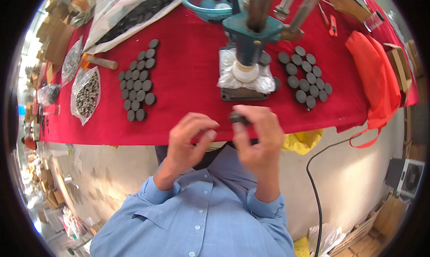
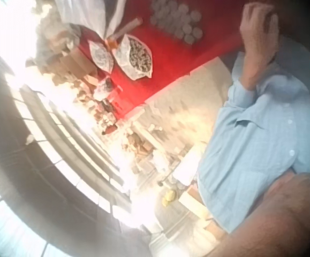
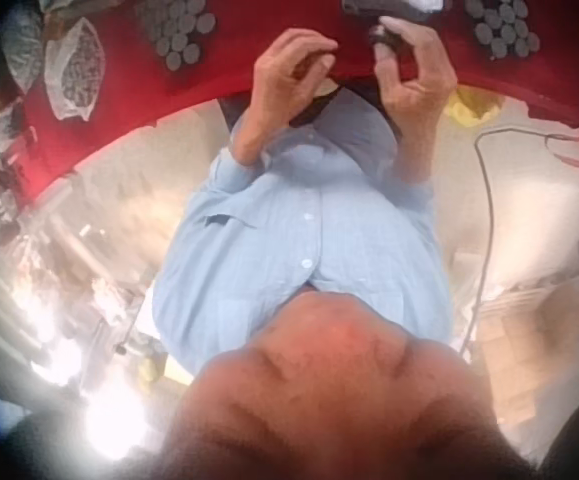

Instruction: The person assembles small circular plastic or rubber components using a manual hand-press machine.

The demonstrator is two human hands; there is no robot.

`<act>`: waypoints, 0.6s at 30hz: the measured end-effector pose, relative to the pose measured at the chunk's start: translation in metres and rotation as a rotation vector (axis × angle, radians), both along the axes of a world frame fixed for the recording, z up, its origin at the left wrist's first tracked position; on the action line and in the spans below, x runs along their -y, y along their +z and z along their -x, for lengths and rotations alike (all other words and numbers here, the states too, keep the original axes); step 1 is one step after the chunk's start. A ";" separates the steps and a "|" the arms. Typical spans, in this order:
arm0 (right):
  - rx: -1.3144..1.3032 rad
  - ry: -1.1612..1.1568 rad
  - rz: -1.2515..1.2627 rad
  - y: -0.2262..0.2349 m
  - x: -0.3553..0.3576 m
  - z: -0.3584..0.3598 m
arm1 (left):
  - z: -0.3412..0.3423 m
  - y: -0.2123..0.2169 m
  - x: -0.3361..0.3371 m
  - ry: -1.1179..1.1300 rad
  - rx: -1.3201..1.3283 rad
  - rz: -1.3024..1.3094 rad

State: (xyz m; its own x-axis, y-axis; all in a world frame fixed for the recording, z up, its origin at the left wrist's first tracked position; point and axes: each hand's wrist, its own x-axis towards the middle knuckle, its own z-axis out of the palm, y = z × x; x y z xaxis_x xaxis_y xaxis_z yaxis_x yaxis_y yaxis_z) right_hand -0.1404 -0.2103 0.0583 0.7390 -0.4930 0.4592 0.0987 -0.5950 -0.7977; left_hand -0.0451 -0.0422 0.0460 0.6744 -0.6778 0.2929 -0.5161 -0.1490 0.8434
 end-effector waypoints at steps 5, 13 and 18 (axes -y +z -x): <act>-0.276 -0.269 -0.077 -0.021 0.048 0.021 | -0.049 -0.022 -0.051 0.519 0.236 -0.300; -0.291 -0.471 0.021 -0.032 0.059 0.002 | -0.061 -0.030 -0.069 0.650 0.254 -0.284; -0.155 -0.444 -0.065 -0.028 0.070 0.006 | -0.071 -0.024 -0.069 0.653 0.255 -0.345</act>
